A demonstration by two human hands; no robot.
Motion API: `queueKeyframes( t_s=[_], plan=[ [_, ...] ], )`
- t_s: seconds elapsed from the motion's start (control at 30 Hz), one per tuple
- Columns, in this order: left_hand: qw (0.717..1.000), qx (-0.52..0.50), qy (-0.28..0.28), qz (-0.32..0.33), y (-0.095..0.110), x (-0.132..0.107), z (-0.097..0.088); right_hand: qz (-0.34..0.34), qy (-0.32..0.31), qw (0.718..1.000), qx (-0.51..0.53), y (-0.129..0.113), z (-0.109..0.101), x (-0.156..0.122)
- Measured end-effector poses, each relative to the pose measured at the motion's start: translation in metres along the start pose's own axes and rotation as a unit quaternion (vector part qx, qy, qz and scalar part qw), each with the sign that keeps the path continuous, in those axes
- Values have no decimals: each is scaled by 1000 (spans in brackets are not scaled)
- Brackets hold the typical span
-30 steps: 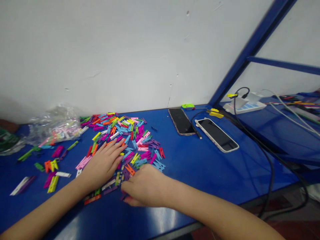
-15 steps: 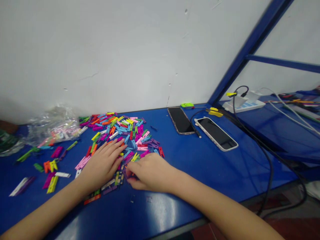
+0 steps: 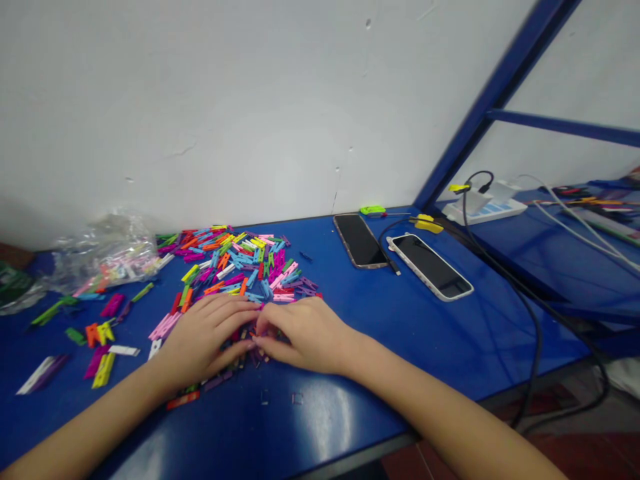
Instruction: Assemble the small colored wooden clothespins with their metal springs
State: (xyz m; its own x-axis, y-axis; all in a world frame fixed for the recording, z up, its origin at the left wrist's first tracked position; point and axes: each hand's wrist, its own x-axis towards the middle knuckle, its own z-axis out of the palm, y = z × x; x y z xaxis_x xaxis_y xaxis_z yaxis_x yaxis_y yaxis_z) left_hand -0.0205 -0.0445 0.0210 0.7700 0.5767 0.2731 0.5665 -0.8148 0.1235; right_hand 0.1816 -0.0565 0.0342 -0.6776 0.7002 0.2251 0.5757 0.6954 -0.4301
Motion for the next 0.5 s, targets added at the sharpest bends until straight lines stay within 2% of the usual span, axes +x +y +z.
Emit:
queueKeyframes(
  t_s=[0.17, 0.2, 0.23, 0.3, 0.37, 0.43, 0.5],
  plan=[
    [1000, -21, 4, -14, -2, 0, 6, 8, 45, 995, 91, 1, -10, 1],
    [1000, -25, 6, -17, -3, 0, 7, 19, 33, 992, 124, 0, -13, 0],
    [999, -27, 8, -22, -3, 0, 7, 29, 4, 987, 157, 0, -17, 0],
    [999, -29, 11, -28, -3, -1, 8, 30, -119, 968, 218, 0, -23, -2],
    [999, -28, 13, -28, -4, -1, 9, 10, -222, 947, 233, 2, -27, -4],
    [999, -29, 14, -26, -4, -2, 10, -14, -266, 942, 203, 4, -28, -5],
    [999, -32, 14, -28, -4, -2, 10, -31, -281, 946, 157, 5, -27, -7]
  ],
)
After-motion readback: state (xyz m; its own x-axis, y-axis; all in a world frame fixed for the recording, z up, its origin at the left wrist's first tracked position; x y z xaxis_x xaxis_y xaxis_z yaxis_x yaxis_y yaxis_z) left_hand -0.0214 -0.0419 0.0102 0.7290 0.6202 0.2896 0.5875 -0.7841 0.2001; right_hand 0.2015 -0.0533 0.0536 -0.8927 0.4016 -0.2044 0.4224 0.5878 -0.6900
